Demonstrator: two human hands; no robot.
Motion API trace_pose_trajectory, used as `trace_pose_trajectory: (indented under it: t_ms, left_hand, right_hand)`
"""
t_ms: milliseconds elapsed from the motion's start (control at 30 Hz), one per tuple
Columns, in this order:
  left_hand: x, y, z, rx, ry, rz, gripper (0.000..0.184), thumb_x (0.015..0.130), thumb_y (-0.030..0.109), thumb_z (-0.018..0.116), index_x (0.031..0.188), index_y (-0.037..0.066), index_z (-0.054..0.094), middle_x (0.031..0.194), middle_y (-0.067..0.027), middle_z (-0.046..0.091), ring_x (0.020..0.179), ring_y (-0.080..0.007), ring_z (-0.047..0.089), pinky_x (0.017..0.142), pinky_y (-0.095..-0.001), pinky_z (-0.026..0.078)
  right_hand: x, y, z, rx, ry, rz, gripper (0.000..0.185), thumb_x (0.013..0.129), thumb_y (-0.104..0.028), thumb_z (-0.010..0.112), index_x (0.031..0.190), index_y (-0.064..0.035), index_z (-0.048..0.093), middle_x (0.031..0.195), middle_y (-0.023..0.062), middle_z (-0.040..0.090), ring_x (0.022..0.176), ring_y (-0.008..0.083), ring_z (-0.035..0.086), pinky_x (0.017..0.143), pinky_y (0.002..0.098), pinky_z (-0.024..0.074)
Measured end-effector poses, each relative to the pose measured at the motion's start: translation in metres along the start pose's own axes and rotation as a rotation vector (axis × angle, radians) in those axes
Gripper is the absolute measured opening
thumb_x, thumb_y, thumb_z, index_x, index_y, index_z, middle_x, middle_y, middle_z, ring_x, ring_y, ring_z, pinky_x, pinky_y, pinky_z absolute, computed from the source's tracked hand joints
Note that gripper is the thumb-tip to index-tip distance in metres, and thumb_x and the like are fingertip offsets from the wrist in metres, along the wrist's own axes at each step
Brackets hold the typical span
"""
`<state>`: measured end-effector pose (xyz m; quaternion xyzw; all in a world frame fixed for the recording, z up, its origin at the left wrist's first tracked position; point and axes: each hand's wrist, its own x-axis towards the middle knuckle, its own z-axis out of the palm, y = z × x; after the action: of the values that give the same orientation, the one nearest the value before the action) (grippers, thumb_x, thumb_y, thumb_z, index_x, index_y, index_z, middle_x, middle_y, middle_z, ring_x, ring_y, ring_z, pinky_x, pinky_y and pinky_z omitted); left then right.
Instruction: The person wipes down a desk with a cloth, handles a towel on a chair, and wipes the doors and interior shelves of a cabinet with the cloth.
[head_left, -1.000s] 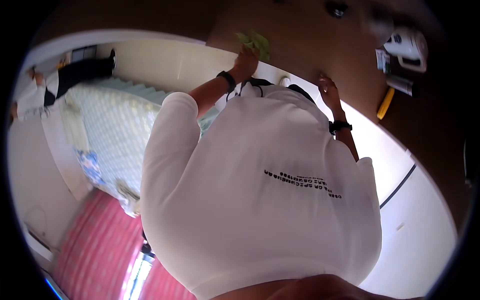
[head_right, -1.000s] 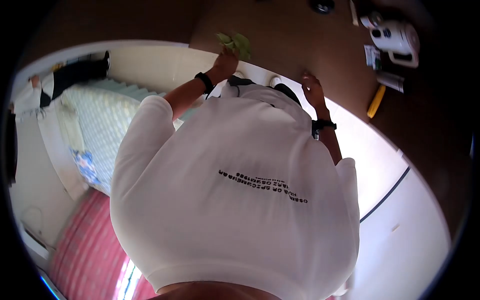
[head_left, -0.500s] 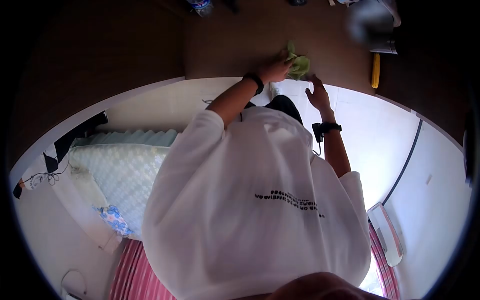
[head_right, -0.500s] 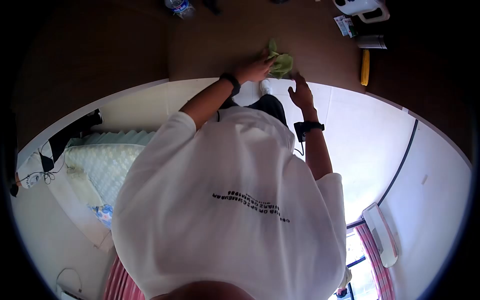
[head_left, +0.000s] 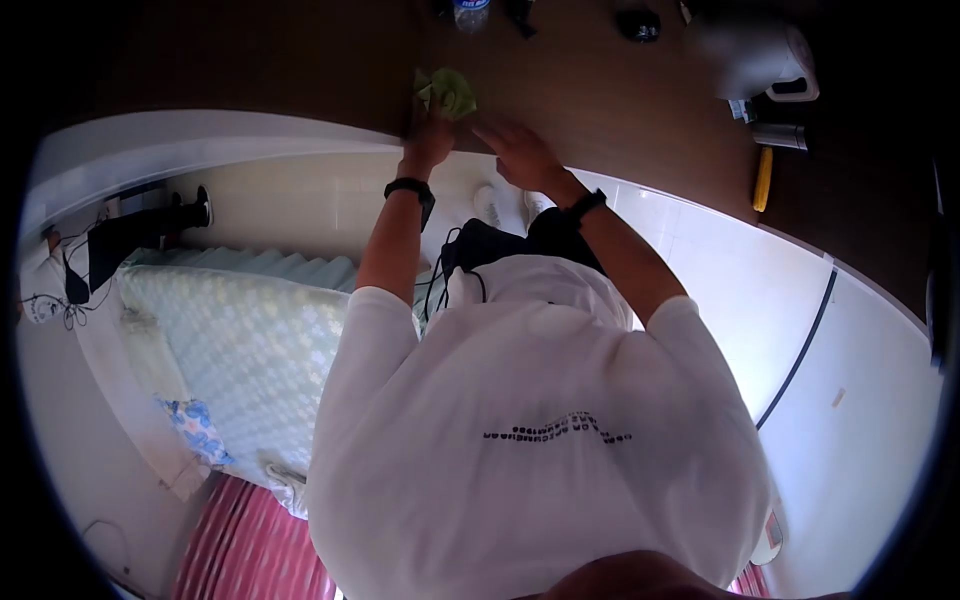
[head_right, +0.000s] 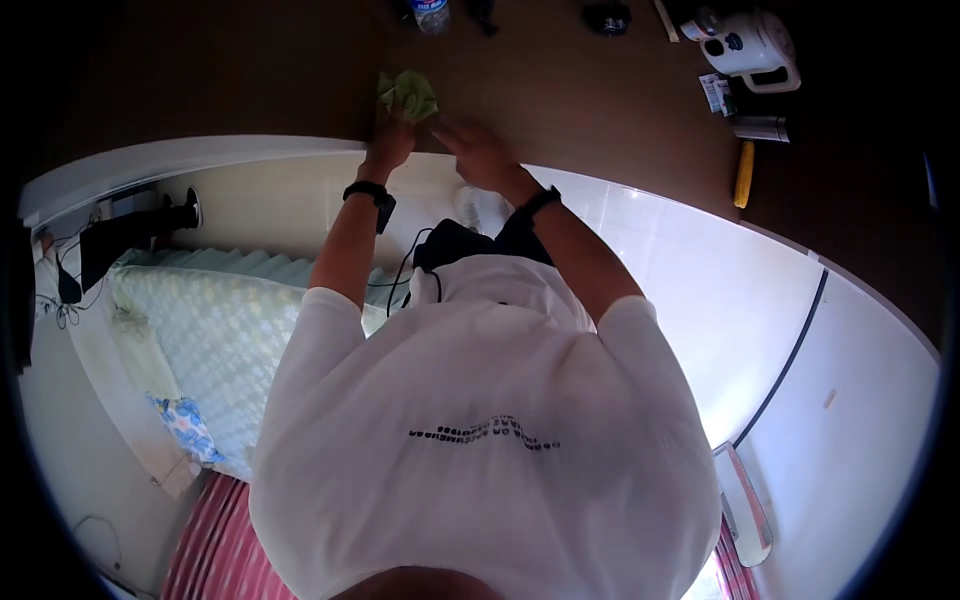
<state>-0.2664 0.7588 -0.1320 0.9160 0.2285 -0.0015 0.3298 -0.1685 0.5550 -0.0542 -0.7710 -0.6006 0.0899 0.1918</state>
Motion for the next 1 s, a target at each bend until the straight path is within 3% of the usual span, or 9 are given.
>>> trace_pose_trajectory:
  t_ms: [67,267,300,433,500,633,700,800,1000]
  left_hand:
    - [-0.017,-0.008,0.003,0.07,0.267,0.125,0.046,0.085,0.022,0.055,0.127,0.003,0.057,0.145,-0.0277,0.035,0.13,-0.045,0.038,0.115,-0.0536,0.021]
    - [-0.033,0.002,0.062,-0.183,0.181,0.196,0.051,0.088,0.018,0.054,0.136,0.003,0.045,0.135,-0.0278,0.047,0.13,-0.045,0.039,0.11,-0.0505,0.03]
    - [-0.046,0.024,0.05,-0.312,0.062,-0.035,0.059,0.088,0.014,0.055,0.142,0.003,0.035,0.137,-0.0273,0.047,0.128,-0.0448,0.042,0.105,-0.0476,0.037]
    - [-0.07,0.065,0.004,-0.474,0.039,-0.065,0.072,0.09,0.015,0.057,0.149,0.005,0.018,0.137,-0.0289,0.046,0.132,-0.0413,0.04,0.105,-0.043,0.038]
    - [-0.074,0.076,-0.007,-0.59,-0.043,-0.378,0.069,0.09,0.01,0.054,0.149,0.004,0.018,0.146,-0.0273,0.037,0.135,-0.0418,0.034,0.106,-0.042,0.037]
    - [-0.097,0.055,-0.004,-0.474,-0.092,-0.382,0.069,0.089,0.006,0.051,0.15,0.004,0.018,0.151,-0.0241,0.03,0.139,-0.0399,0.029,0.11,-0.0403,0.033]
    - [-0.112,0.026,0.018,-0.079,-0.008,-0.165,0.069,0.085,0.009,0.053,0.147,0.0,0.025,0.152,-0.0222,0.029,0.142,-0.0361,0.026,0.114,-0.0473,0.025]
    - [-0.114,0.054,0.004,0.382,-0.161,-0.207,0.071,0.083,0.009,0.052,0.148,-0.001,0.024,0.156,-0.0184,0.022,0.146,-0.0306,0.016,0.116,-0.0543,0.014]
    - [-0.121,0.047,0.024,0.356,-0.09,-0.255,0.073,0.081,0.01,0.053,0.147,-0.001,0.026,0.158,-0.0164,0.018,0.146,-0.029,0.02,0.114,-0.057,0.016]
  right_hand:
    - [0.012,-0.012,0.008,0.042,0.045,-0.094,0.067,0.076,-0.005,0.061,0.139,-0.0093,0.042,0.136,0.0189,0.047,0.123,0.0353,0.048,0.103,0.0424,0.0409]
    - [0.019,-0.035,0.012,0.265,-0.072,0.029,0.078,0.072,-0.004,0.07,0.143,-0.011,0.037,0.141,0.0215,0.04,0.124,0.0387,0.046,0.105,0.0429,0.04]
    - [0.022,-0.035,0.014,0.265,-0.076,0.022,0.078,0.072,-0.004,0.07,0.143,-0.011,0.037,0.141,0.0215,0.04,0.124,0.0387,0.046,0.105,0.0429,0.04]
    - [0.027,-0.033,0.031,0.443,0.093,-0.123,0.083,0.069,-0.001,0.073,0.143,-0.0158,0.038,0.143,0.0184,0.039,0.124,0.0392,0.047,0.102,0.0435,0.0428]
    - [0.035,-0.025,0.042,0.431,0.163,-0.167,0.082,0.068,0.0,0.073,0.141,-0.0171,0.041,0.141,0.0161,0.042,0.122,0.0383,0.049,0.1,0.0443,0.0448]
    - [0.047,0.013,0.072,0.272,0.136,-0.164,0.061,0.072,-0.003,0.069,0.13,-0.0155,0.053,0.138,0.0138,0.046,0.122,0.0357,0.05,0.099,0.0436,0.0451]
    - [0.05,0.035,0.077,0.184,0.087,-0.224,0.053,0.075,-0.005,0.068,0.126,-0.0146,0.057,0.136,0.0142,0.049,0.122,0.0347,0.051,0.099,0.0435,0.0453]
    - [0.016,0.096,0.036,0.399,0.072,0.269,0.047,0.084,-0.022,0.065,0.129,-0.0125,0.053,0.132,0.0178,0.052,0.118,0.0359,0.053,0.097,0.045,0.0461]
    - [-0.136,0.198,-0.04,0.158,0.233,0.719,0.075,0.082,-0.042,0.07,0.143,-0.0164,0.034,0.124,0.0188,0.06,0.108,0.0393,0.061,0.088,0.0487,0.0503]
